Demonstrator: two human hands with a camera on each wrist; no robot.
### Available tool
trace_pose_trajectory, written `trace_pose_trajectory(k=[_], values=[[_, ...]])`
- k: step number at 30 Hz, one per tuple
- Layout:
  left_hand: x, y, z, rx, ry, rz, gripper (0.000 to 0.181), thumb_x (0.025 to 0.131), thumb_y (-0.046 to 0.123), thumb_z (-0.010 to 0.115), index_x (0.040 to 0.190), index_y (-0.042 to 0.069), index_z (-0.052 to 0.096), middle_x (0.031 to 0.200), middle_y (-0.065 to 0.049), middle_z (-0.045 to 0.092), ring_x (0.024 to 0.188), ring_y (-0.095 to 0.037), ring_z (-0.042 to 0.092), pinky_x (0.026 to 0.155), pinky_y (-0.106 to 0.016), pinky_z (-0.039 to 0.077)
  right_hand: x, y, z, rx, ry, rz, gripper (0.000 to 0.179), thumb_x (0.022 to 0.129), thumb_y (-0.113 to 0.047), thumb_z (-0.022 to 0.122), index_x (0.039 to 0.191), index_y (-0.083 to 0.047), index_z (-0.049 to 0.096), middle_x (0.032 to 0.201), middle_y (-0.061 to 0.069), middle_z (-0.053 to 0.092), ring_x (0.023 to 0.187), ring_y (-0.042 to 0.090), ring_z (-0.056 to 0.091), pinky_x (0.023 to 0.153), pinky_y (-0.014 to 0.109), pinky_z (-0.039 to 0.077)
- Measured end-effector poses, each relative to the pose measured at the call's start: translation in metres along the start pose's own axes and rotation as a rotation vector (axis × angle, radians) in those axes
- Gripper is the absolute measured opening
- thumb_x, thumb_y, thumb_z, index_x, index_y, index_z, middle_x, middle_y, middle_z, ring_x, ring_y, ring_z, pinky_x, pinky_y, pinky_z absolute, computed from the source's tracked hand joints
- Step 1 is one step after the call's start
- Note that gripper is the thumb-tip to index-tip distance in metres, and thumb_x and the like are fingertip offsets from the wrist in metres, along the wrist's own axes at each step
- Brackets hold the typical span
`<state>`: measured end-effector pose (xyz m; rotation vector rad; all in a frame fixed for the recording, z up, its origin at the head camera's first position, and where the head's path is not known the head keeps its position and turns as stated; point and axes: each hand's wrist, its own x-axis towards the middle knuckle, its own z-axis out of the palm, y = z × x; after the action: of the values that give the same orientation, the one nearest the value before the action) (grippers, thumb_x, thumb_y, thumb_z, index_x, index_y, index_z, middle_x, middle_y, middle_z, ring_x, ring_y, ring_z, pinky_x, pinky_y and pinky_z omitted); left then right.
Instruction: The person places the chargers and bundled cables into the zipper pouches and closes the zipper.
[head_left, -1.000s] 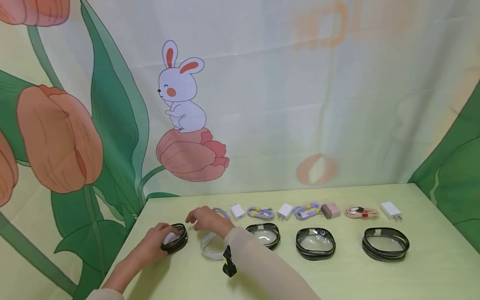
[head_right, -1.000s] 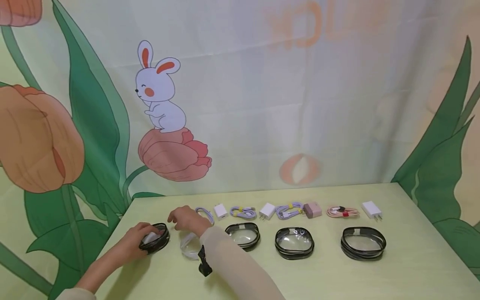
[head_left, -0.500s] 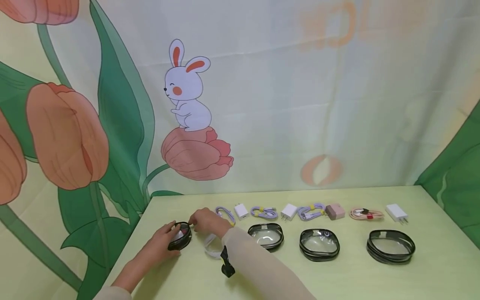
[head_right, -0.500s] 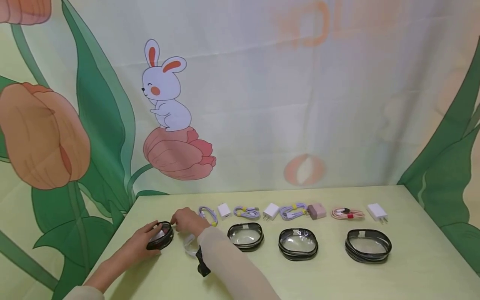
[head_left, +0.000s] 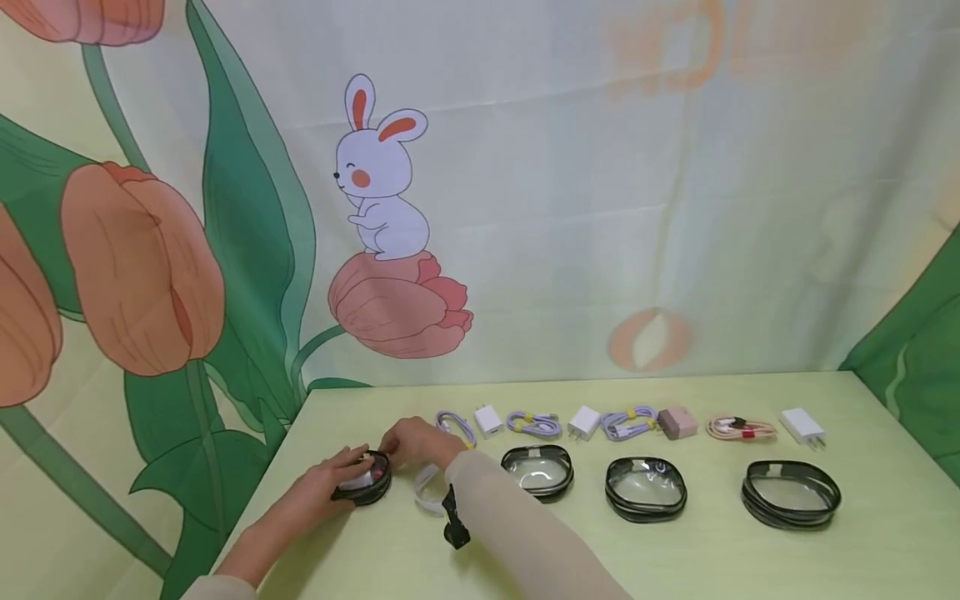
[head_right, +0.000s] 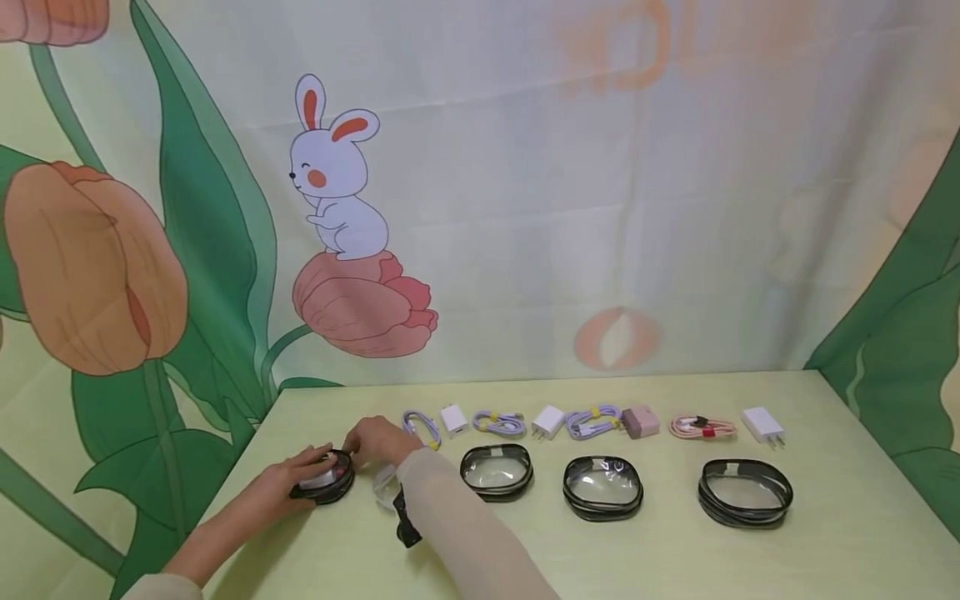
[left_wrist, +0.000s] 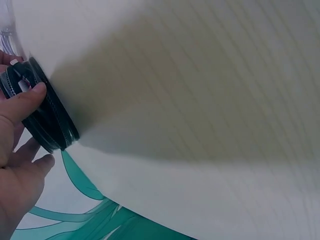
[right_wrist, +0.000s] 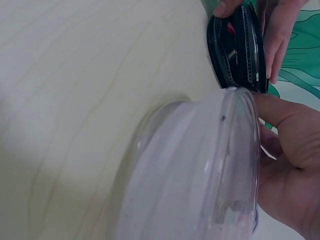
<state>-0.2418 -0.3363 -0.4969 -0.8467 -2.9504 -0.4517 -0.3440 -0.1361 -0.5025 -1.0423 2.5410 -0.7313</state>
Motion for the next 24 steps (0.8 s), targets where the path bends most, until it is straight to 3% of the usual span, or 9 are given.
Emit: trace_pose_trajectory(k=[4, 8, 17, 20, 24], values=[[-0.003, -0.0021, 0.0032, 0.015, 0.036, 0.045, 0.062, 0.076, -0.008, 0.082, 0.134, 0.001, 0.065, 0.147, -0.025, 0.051, 0.128, -0.053, 0.051, 0.088, -0.05, 0.056, 0.0011, 0.0027, 0.0033, -0.034, 0.009, -0.013, 0.01, 0.09, -0.012, 0.078, 0.1, -0.013, 0.078, 0.091, -0.006, 0.073, 0.081, 0.003, 0.057, 0.079, 0.016, 0.046], [-0.0046, -0.0054, 0.0046, 0.033, 0.065, 0.067, 0.064, 0.073, -0.016, 0.08, 0.133, 0.004, 0.067, 0.145, -0.024, 0.053, 0.124, -0.048, 0.057, 0.083, -0.042, 0.058, 0.0002, 0.0004, 0.0048, -0.041, 0.011, -0.009, 0.008, 0.09, -0.012, 0.078, 0.097, -0.013, 0.077, 0.089, -0.007, 0.071, 0.08, 0.002, 0.056, 0.077, 0.015, 0.045], [-0.0036, -0.0041, 0.0038, 0.072, 0.054, 0.047, 0.069, 0.071, -0.02, 0.078, 0.135, 0.004, 0.066, 0.146, -0.023, 0.053, 0.123, -0.046, 0.059, 0.081, -0.039, 0.057, 0.0002, -0.0033, 0.0053, -0.163, -0.001, -0.071, 0.007, 0.094, -0.012, 0.072, 0.092, -0.009, 0.078, 0.076, -0.011, 0.063, 0.069, 0.003, 0.049, 0.067, 0.014, 0.04], [-0.0032, -0.0029, 0.0054, 0.067, 0.034, 0.016, 0.07, 0.071, -0.022, 0.075, 0.136, 0.003, 0.064, 0.148, -0.023, 0.051, 0.122, -0.046, 0.059, 0.077, -0.037, 0.056, 0.0, -0.003, 0.0046, -0.208, -0.032, -0.111, 0.011, 0.097, -0.012, 0.068, 0.097, -0.008, 0.078, 0.083, -0.007, 0.066, 0.073, 0.005, 0.053, 0.069, 0.015, 0.043], [-0.0037, 0.001, 0.0074, 0.065, -0.025, -0.068, 0.067, 0.078, -0.006, 0.081, 0.141, 0.003, 0.059, 0.152, -0.022, 0.046, 0.124, -0.049, 0.057, 0.083, -0.048, 0.057, 0.0004, 0.0001, 0.0054, -0.354, -0.069, -0.153, 0.017, 0.1, -0.02, 0.064, 0.106, -0.015, 0.08, 0.107, -0.005, 0.07, 0.098, 0.006, 0.059, 0.09, 0.02, 0.045]])
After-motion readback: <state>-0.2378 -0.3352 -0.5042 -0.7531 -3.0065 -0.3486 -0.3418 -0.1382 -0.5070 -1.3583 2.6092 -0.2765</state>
